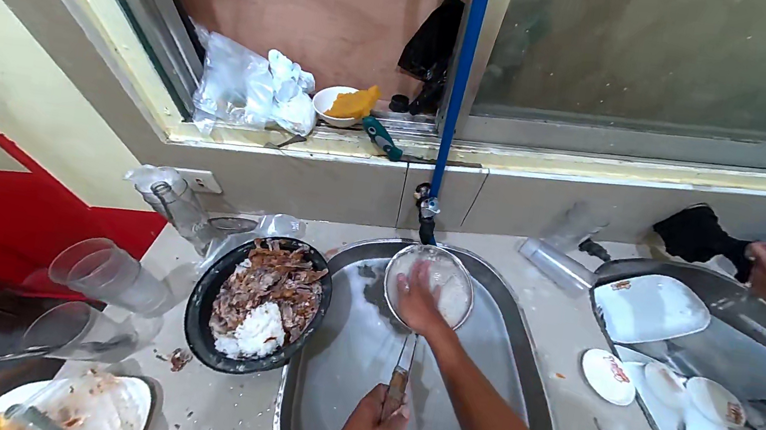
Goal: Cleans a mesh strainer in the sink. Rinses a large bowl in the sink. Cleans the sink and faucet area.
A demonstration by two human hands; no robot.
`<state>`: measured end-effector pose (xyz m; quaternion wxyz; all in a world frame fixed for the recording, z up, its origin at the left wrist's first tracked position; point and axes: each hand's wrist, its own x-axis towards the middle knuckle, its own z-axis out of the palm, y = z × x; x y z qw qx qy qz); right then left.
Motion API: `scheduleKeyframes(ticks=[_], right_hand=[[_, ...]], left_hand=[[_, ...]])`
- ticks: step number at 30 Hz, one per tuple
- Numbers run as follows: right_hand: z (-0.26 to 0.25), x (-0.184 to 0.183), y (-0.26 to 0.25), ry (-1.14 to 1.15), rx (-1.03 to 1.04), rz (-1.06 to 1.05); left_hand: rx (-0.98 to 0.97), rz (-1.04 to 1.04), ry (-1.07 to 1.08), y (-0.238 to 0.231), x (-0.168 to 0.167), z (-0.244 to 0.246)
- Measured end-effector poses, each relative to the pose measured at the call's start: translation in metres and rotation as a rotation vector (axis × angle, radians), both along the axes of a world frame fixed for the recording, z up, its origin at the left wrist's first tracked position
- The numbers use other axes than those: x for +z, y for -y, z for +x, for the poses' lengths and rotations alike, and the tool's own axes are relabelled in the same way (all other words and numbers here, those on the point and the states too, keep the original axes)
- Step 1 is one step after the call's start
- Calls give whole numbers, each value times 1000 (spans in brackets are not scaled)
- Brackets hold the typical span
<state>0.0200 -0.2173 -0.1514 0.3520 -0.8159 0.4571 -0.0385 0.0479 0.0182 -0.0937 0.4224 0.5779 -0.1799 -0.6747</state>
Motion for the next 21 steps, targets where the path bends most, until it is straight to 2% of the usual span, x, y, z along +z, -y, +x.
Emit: scheduleKeyframes(ticks=[2, 4, 6, 9, 11, 13, 15, 17, 19, 21], right_hand=[[-7, 2, -14, 55, 182, 68], [-31, 5, -16, -120, 436, 19], [-58, 5, 6, -309, 537, -96], [-60, -5, 35, -361, 458, -233], [-40, -8, 21, -173, 414, -158], [-33, -1, 4, -58, 461, -17], [-54, 2, 5, -135, 575, -23], [-80, -1, 26, -281, 591, -146], [-81, -10, 43, -303, 450, -254], [-56, -19, 26, -158, 285, -222]], left_hand=[[12, 24, 16, 2, 1, 5], [49, 36, 1, -1, 2, 14], [49, 35, -46, -7, 3, 17], [13, 27, -99, -8, 4, 6], [14, 32, -106, -2, 9, -1], [32, 38, -80, 4, 14, 3], [80, 50, -69, 1, 16, 10], [115, 46, -58, -1, 15, 13], [88, 46, -38, 1, 12, 8], [63, 37, 0, 5, 10, 1]])
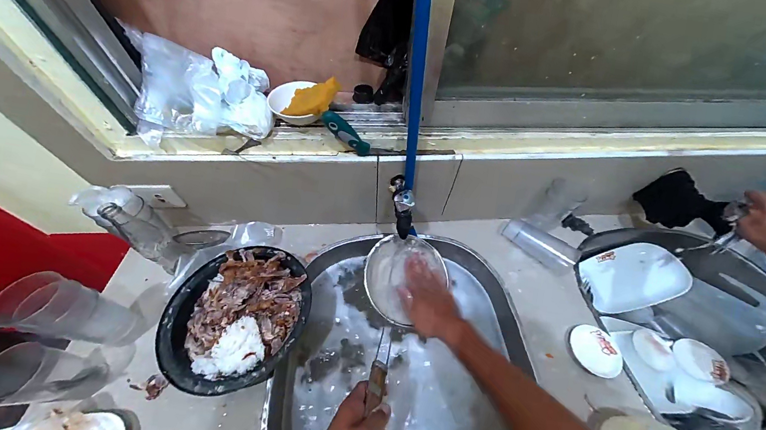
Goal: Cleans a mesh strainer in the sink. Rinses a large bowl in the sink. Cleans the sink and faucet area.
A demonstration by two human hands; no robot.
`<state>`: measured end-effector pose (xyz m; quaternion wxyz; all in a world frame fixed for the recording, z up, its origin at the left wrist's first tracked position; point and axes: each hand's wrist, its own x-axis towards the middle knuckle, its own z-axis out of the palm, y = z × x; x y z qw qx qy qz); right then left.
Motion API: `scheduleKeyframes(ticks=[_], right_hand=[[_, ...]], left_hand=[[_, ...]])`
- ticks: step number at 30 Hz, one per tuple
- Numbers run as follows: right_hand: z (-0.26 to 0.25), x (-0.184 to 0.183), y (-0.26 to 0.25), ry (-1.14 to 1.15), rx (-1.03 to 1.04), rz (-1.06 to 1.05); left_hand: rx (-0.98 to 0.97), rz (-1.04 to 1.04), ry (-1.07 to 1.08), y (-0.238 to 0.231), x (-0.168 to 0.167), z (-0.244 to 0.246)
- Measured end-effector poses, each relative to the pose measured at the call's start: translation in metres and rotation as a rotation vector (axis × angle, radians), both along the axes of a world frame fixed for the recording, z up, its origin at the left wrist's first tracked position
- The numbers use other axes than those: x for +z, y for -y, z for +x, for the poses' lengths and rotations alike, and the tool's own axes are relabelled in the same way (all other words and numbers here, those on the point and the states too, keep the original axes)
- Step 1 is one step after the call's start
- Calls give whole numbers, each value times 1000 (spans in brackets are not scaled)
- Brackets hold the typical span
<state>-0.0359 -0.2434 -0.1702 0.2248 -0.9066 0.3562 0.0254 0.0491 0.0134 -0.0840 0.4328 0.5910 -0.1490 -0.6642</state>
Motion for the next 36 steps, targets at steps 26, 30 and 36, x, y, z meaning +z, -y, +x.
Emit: scheduleKeyframes(ticks=[26, 30, 36], right_hand=[[47, 32, 37, 124, -75, 204], [40, 11, 49, 154, 36, 256], [41, 3, 68, 268, 82, 244]], left_hand=[[-495, 147, 1257, 18, -24, 54], [-581, 201, 1321, 16, -23, 65], [-621, 248, 1443, 33, -23, 76]])
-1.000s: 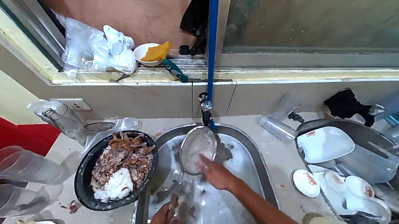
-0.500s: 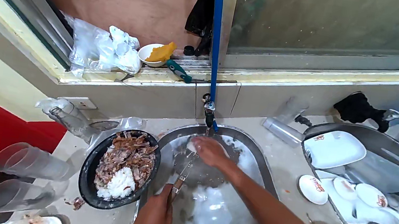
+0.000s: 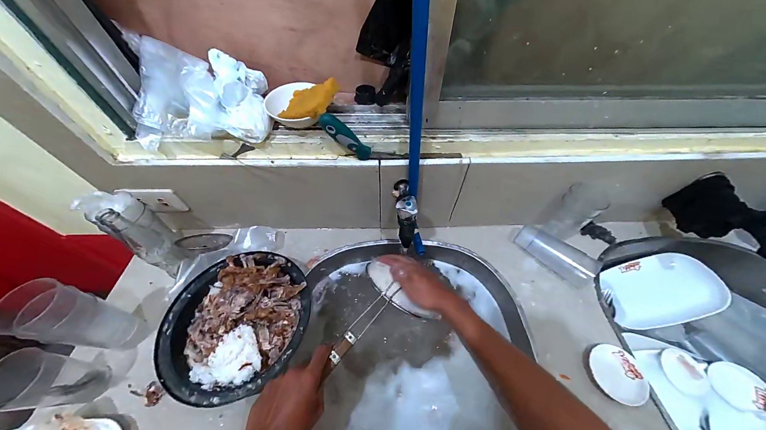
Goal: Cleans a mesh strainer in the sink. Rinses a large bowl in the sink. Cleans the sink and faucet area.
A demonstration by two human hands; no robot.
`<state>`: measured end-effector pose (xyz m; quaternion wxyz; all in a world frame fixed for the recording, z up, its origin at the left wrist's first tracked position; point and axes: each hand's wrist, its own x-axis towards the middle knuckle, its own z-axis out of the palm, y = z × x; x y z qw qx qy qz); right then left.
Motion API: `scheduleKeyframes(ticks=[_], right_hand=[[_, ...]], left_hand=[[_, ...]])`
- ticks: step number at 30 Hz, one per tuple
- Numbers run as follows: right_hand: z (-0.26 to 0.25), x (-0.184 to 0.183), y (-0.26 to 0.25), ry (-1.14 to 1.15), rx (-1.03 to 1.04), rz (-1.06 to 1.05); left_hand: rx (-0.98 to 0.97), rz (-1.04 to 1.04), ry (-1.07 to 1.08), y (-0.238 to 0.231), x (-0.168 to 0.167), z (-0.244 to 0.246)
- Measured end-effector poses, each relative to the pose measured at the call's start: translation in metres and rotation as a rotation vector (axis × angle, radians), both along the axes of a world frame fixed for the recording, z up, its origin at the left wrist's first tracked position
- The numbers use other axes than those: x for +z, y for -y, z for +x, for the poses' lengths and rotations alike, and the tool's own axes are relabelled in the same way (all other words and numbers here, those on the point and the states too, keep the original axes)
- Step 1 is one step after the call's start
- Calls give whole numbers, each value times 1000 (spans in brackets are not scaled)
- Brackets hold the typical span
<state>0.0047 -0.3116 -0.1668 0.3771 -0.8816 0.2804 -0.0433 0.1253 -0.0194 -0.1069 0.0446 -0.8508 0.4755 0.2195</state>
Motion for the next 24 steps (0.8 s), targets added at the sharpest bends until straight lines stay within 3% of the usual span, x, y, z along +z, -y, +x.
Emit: scheduleKeyframes(ticks=[3, 7, 12, 14, 17, 19, 21, 24], right_hand=[[1, 1, 18, -81, -159, 109], [12, 11, -14, 3, -26, -177], [7, 8, 18, 6, -256, 19], [2, 6, 22, 31, -180, -2], [3, 8, 32, 30, -197, 154], [9, 18, 15, 29, -164, 31], [8, 8, 12, 104, 8, -64], [5, -7, 31, 107, -94, 147]], left_hand=[[-37, 19, 29, 15, 8, 6], [-82, 75, 68, 41, 27, 26], [-205, 86, 129, 63, 57, 40], [-251, 80, 161, 63, 64, 50], [-300, 131, 189, 70, 75, 51], [-320, 141, 210, 77, 78, 54], [-345, 154, 234, 79, 79, 57], [-381, 184, 255, 81, 82, 51]])
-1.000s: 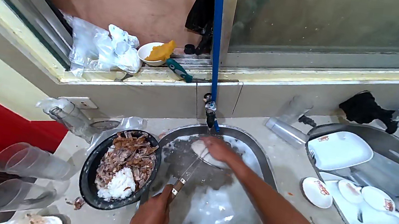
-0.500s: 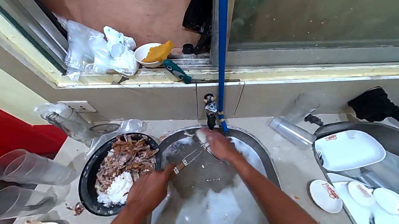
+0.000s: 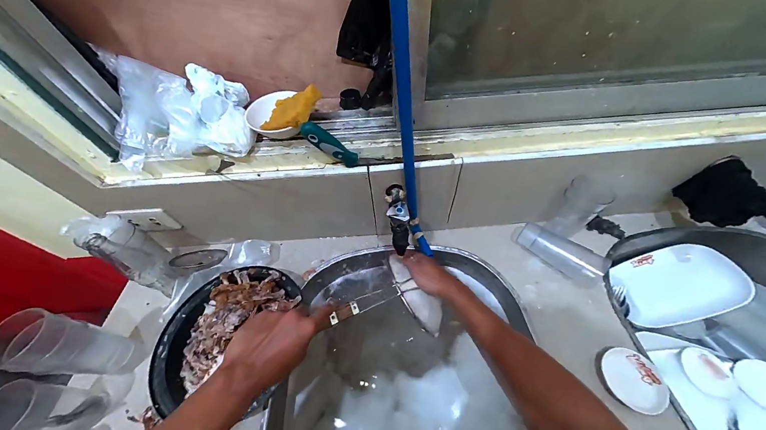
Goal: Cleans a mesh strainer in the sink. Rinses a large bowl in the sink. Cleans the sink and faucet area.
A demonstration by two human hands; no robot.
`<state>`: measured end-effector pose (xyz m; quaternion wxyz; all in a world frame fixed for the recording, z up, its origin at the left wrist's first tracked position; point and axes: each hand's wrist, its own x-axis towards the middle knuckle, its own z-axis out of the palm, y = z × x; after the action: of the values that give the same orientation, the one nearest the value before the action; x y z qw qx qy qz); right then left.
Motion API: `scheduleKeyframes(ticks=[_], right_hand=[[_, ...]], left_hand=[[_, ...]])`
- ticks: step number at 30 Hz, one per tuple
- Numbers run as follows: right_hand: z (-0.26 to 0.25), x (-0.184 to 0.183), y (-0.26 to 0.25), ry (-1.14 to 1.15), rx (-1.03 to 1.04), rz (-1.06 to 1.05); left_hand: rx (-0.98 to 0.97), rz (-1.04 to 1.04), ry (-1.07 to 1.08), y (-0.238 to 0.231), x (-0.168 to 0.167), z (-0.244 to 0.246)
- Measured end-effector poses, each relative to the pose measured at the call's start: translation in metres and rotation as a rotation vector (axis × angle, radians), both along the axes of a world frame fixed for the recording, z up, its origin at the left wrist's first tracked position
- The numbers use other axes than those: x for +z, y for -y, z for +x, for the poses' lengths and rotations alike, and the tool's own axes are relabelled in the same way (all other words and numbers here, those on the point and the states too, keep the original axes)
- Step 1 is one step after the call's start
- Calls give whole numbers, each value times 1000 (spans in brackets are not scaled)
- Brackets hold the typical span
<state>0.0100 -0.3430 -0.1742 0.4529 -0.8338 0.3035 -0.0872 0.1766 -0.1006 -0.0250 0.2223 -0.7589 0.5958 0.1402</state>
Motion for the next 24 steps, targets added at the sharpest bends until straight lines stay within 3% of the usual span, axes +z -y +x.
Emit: scheduleKeyframes(ticks=[3, 5, 7, 9, 12, 15, 19, 22, 24], right_hand=[[5, 10, -15, 15, 51, -132], [3, -3, -12, 60, 88, -119], [4, -5, -8, 53, -116, 31], [11, 10, -26, 27, -189, -41], [8, 2, -36, 95, 15, -230], [6, 0, -37, 97, -202, -46], [14, -3, -46, 86, -36, -263], [14, 3, -42, 27, -216, -28], [18, 13, -54, 8, -88, -222]], left_hand=[[-1, -24, -1, 1, 0, 10], [1, -29, 13, -3, 0, 12], [32, -37, 21, -3, 1, 11], [92, -52, -8, -4, -1, 14], [180, -114, -82, -21, -12, 10], [280, -187, -158, -36, -25, -6], [399, -321, -324, -51, -43, -26], [458, -365, -414, -49, -45, -44], [457, -346, -436, -40, -43, -47]])
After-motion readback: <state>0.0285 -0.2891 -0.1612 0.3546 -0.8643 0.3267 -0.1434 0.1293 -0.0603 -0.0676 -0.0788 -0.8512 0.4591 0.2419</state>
